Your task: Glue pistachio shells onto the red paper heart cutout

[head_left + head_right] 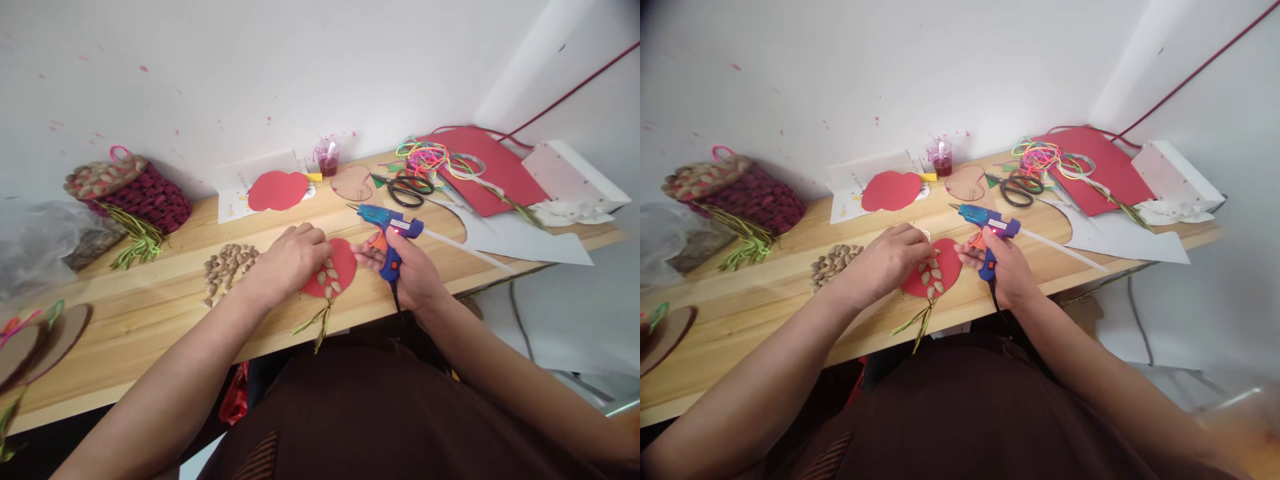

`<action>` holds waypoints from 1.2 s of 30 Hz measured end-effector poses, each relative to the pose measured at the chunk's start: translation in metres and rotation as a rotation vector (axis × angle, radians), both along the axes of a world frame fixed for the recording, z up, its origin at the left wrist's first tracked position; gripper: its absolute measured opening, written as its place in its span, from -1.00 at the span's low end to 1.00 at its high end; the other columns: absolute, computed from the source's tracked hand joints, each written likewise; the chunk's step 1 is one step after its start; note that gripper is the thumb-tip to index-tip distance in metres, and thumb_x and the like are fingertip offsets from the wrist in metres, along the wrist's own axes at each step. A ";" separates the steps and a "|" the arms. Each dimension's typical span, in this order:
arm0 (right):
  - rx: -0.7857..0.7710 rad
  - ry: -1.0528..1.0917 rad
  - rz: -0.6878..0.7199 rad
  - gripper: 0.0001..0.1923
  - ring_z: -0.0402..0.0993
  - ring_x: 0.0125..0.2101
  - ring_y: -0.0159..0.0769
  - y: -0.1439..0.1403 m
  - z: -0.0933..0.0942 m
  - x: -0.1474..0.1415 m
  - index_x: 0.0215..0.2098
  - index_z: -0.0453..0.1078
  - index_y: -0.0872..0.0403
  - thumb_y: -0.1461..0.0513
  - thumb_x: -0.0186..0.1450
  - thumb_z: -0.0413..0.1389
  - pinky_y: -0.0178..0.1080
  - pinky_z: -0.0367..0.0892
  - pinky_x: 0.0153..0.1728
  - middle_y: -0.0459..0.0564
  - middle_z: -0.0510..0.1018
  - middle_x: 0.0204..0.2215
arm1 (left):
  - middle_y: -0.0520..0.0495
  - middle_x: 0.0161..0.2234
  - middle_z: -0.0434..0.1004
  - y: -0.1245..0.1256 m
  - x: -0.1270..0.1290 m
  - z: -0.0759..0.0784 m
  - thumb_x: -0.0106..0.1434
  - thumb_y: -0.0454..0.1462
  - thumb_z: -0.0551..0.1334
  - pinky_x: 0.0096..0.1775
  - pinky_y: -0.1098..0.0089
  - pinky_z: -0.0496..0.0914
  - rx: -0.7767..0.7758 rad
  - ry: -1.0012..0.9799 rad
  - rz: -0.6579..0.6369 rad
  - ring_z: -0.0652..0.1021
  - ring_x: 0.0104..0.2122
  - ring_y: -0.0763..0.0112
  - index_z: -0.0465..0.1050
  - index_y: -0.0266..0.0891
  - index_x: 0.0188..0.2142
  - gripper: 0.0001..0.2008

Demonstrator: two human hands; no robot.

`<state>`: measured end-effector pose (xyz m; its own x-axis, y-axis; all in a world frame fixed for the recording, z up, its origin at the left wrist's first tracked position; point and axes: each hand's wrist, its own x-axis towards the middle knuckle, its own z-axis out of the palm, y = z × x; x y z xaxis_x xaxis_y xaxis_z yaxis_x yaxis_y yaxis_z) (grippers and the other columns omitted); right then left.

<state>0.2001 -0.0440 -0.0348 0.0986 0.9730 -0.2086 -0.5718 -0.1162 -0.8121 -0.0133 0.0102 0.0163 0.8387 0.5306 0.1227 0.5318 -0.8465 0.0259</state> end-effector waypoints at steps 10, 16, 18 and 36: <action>-0.001 -0.014 0.015 -0.65 0.69 -0.23 -0.12 0.000 0.000 0.001 -0.37 0.52 0.06 -0.06 0.22 0.31 -0.13 0.59 -0.13 0.01 0.66 -0.43 | -0.13 -0.31 0.50 0.006 -0.004 -0.005 0.44 -0.35 0.12 -0.19 0.28 0.35 -0.057 -0.032 -0.002 0.44 -0.26 0.25 0.56 -0.24 -0.22 -0.78; -0.004 -0.012 0.015 -0.65 0.69 -0.23 -0.13 0.001 -0.003 0.002 -0.36 0.52 0.05 -0.06 0.23 0.30 -0.14 0.59 -0.12 0.00 0.67 -0.41 | -0.12 -0.29 0.47 0.010 0.004 0.000 0.41 -0.32 0.18 -0.19 0.26 0.31 -0.027 0.069 -0.075 0.43 -0.25 0.24 0.51 -0.23 -0.32 -0.82; -0.003 -0.009 0.016 -0.66 0.69 -0.23 -0.13 0.001 -0.004 0.002 -0.36 0.52 0.05 -0.06 0.23 0.30 -0.13 0.58 -0.11 0.00 0.67 -0.40 | -0.12 -0.29 0.47 0.010 0.006 0.001 0.40 -0.33 0.19 -0.19 0.27 0.31 -0.040 0.093 -0.081 0.44 -0.24 0.24 0.49 -0.23 -0.35 -0.83; -0.024 -0.001 -0.009 -0.66 0.70 -0.26 -0.13 0.000 0.005 -0.001 -0.42 0.53 0.06 -0.05 0.22 0.31 -0.13 0.59 -0.11 0.01 0.66 -0.45 | -0.08 -0.27 0.55 0.016 0.016 0.016 0.40 -0.29 0.23 -0.26 0.25 0.19 0.055 0.284 -0.290 0.44 -0.20 0.22 0.50 -0.20 -0.29 -0.89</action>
<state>0.1988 -0.0442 -0.0301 0.1077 0.9667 -0.2322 -0.5719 -0.1307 -0.8098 0.0022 0.0262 0.0324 0.9573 0.2658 -0.1135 0.2499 -0.9585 -0.1370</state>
